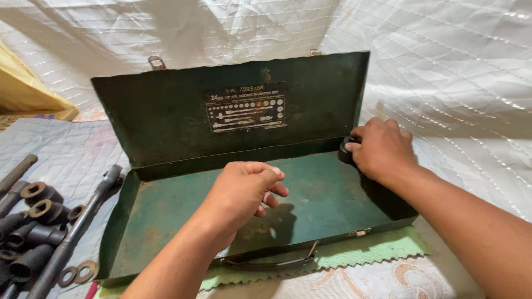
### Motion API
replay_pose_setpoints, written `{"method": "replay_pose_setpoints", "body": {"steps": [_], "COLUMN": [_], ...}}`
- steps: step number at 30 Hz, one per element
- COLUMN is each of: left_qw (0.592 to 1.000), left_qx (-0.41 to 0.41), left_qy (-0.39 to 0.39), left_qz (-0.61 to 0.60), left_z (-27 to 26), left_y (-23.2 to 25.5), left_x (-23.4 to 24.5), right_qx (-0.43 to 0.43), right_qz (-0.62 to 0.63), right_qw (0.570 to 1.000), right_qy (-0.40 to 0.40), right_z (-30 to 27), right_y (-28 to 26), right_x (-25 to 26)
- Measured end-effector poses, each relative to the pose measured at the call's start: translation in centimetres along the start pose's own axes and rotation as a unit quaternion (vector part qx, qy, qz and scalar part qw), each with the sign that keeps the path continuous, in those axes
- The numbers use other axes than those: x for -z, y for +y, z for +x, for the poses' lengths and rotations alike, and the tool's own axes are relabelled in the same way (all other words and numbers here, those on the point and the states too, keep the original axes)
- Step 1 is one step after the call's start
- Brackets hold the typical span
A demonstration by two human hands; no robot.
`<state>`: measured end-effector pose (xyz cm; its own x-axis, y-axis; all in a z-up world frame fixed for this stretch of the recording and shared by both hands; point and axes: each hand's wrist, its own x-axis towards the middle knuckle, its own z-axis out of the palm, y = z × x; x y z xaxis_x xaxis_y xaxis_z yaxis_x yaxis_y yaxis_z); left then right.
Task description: The person wipes a metal extension bar with a cloth, then uses a toothbrush to scrub it, and wipes it again. They then wipe small metal rings and place them into a green toolbox, followed by placing two socket pieces into the toolbox.
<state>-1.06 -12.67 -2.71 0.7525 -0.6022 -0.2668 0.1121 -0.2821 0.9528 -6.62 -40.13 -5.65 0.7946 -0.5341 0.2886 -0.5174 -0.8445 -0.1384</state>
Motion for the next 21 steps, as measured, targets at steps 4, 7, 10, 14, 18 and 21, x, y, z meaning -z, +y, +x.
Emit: {"method": "replay_pose_setpoints", "body": {"steps": [4,7,10,14,18,21], "left_qw": [1.0,1.0,0.998,0.979,0.973,0.975], "left_qx": [0.002,-0.003,0.004,0.025,-0.01,-0.049], "left_qy": [0.012,0.018,0.033,0.103,0.123,0.16], "left_qz": [0.016,0.015,0.051,0.173,0.194,0.147], "left_z": [-0.3,-1.0,-2.2,-5.0,-6.6,-7.6], "left_y": [-0.2,-0.2,-0.4,-1.0,-1.8,-2.4], "left_x": [0.8,1.5,2.3,4.4,6.1,7.2], "right_qx": [0.01,0.003,-0.017,0.048,-0.036,0.035], "right_qz": [0.005,-0.013,-0.035,0.056,0.277,0.375], "right_qw": [1.0,1.0,0.999,0.991,0.959,0.924], "right_qy": [0.015,0.012,-0.002,0.11,-0.048,-0.067], "right_z": [-0.1,-0.2,-0.6,-3.0,-5.4,-8.0], "right_y": [0.4,0.0,-1.2,-3.9,-8.4,-12.2], "right_x": [-0.6,-0.6,0.2,2.3,3.5,3.7]}}
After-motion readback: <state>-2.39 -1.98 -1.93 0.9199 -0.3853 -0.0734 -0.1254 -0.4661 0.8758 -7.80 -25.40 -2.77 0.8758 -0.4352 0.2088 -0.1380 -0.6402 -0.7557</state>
